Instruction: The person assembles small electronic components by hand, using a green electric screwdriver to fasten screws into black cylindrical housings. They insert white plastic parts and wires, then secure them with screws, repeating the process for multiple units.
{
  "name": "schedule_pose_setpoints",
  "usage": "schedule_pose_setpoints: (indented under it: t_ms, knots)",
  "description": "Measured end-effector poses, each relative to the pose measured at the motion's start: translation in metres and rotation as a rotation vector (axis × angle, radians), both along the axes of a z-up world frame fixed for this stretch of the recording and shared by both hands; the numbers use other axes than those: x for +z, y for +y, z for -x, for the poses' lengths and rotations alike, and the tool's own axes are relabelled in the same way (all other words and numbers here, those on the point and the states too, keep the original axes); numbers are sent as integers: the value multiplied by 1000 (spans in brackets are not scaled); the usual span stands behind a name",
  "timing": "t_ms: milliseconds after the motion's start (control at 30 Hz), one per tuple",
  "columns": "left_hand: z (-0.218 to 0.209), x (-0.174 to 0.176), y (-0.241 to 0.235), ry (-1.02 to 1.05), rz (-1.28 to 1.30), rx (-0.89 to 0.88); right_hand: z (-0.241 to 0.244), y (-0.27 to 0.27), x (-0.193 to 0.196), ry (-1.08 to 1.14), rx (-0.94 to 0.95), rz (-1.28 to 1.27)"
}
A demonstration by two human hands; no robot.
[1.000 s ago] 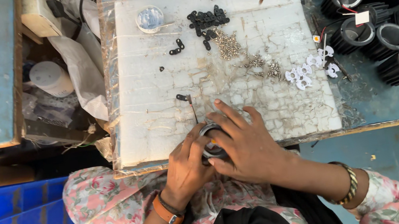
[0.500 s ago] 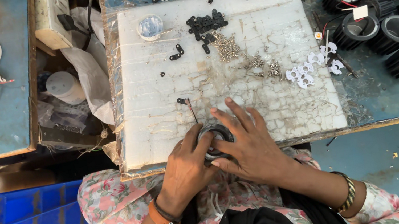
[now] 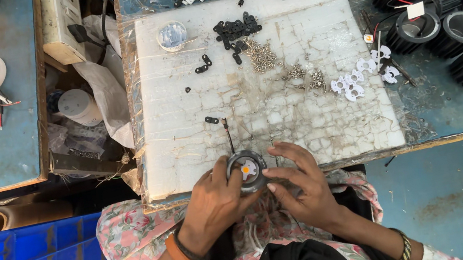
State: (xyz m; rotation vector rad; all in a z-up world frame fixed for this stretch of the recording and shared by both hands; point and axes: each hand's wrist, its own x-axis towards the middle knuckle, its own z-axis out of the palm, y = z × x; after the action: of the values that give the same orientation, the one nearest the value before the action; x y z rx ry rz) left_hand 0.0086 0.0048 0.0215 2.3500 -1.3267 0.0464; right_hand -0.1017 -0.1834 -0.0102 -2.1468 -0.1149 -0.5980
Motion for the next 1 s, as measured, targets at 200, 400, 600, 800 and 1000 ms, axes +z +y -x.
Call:
schedule_pose_setpoints:
  t_ms: [200, 400, 600, 800, 1000]
  knots:
    - [-3, 9, -9, -23, -63, 8, 3, 5, 1, 26, -2, -40]
    - [-1, 9, -13, 148, 65, 63, 10, 4, -11, 20, -32, -132]
    - [-1, 11, 5, 329, 477, 217, 10, 3, -12, 138, -8, -478]
    - [25, 36, 12, 394, 753, 112, -7, -3, 19, -125, 153, -77]
    - [41, 52, 9, 204, 725, 96, -15, -7, 38, 56, 282, -143]
